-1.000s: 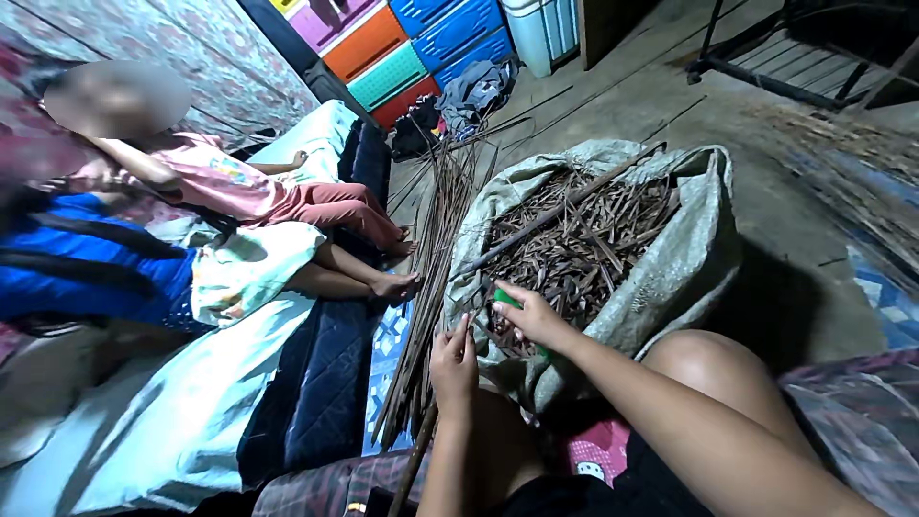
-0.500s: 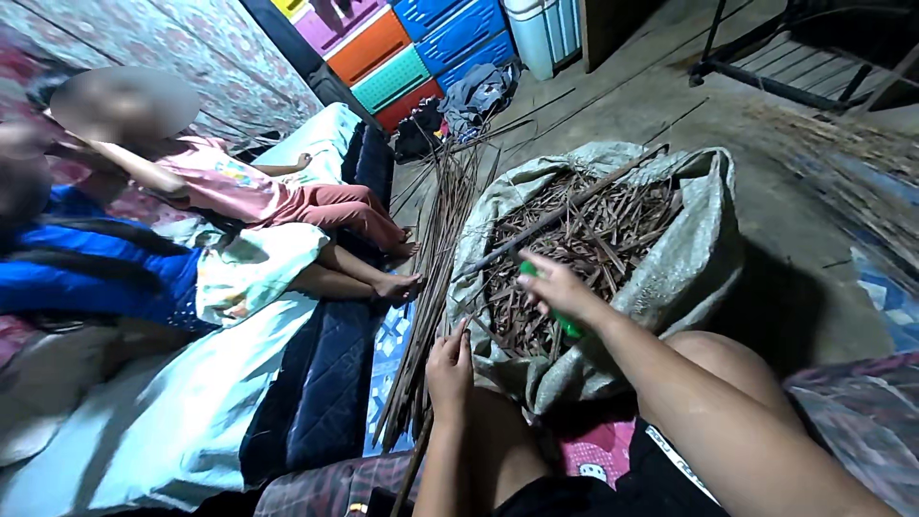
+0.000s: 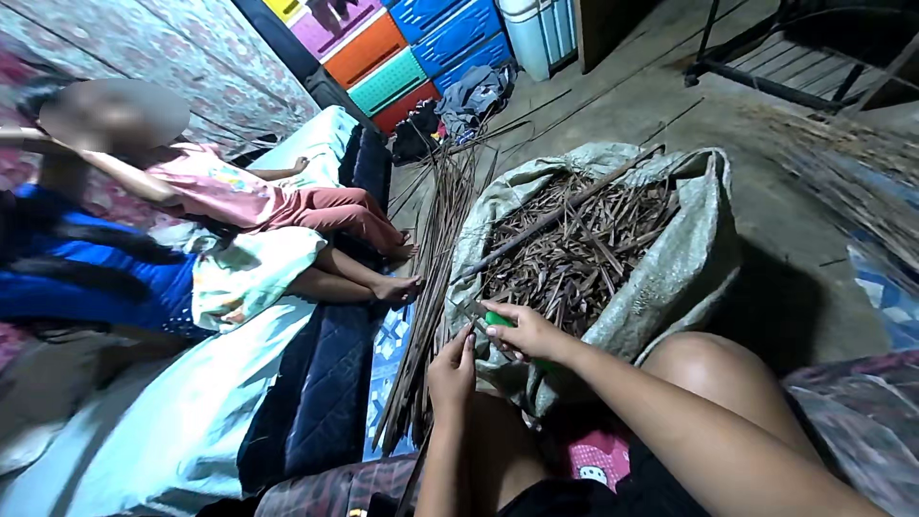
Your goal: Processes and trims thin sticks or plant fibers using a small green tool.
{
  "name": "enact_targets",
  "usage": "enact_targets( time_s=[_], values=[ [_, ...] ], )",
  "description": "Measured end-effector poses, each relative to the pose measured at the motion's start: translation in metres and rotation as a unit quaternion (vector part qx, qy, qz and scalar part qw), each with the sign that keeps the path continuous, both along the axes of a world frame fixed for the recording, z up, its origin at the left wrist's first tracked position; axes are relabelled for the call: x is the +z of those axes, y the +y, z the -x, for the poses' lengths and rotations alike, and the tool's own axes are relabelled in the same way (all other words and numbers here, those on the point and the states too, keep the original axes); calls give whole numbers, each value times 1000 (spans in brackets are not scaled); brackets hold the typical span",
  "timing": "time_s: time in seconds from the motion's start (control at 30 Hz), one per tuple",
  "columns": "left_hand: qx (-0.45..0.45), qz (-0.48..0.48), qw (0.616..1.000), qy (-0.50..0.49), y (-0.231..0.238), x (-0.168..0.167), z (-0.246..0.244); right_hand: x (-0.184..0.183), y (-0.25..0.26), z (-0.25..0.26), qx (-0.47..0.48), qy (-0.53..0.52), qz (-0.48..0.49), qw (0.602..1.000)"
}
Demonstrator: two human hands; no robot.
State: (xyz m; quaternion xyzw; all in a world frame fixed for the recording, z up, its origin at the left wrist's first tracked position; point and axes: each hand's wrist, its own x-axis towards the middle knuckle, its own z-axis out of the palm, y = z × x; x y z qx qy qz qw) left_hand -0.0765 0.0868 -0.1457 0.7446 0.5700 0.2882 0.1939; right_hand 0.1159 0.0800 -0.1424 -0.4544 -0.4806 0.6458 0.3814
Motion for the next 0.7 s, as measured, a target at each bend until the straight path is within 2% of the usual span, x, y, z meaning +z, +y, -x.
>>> enact_targets(
  time_s=[0.3,0.47,0.7],
  values=[
    [-44,38,998,-8,0,-11,20,2,6,-9,-12,-71,-7,997],
    [-48,46,998,-5,1,-5,19,-1,5,-4,1,-50,6,999],
    [-64,118,990,-35,4,5,23,5,7,-10,-73,-36,-9,997]
  ],
)
